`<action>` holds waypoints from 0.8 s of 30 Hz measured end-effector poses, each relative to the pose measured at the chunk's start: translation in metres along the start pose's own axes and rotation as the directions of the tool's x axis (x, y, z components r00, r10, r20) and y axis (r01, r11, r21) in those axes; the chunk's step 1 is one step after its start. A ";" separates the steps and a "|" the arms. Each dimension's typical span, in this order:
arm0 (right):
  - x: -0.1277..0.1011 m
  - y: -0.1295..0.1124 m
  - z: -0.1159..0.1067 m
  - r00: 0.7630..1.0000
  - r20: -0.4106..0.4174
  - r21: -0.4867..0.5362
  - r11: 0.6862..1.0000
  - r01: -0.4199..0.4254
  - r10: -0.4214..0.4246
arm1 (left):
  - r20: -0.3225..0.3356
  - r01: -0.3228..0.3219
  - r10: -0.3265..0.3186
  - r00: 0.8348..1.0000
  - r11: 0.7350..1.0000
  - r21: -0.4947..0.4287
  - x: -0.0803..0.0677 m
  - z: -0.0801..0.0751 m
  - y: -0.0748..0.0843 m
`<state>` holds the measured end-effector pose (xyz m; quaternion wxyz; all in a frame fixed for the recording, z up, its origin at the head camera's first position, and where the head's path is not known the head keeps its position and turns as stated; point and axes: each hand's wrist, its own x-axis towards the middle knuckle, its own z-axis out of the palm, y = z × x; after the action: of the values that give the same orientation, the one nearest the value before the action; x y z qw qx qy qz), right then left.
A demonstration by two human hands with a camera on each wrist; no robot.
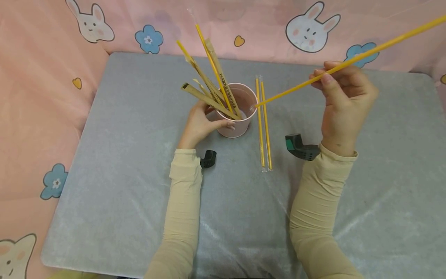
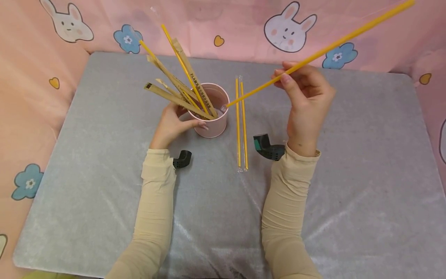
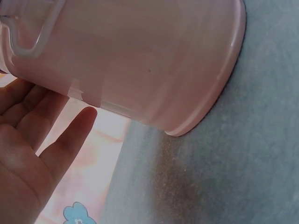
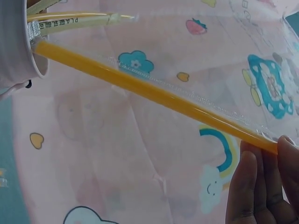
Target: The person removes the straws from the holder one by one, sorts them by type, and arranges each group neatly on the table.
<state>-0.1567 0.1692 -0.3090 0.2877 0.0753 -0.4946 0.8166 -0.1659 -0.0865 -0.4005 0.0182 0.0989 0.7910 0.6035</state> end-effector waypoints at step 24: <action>0.007 -0.007 -0.023 0.998 -0.012 -0.061 0.996 -0.061 0.061 | 0.001 -0.016 0.016 1.000 1.000 0.003 0.000 0.000 -0.001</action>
<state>-0.1549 0.1938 -0.3119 0.2671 0.0473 -0.5201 0.8099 -0.1659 -0.0869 -0.4015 0.0136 0.1054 0.7911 0.6024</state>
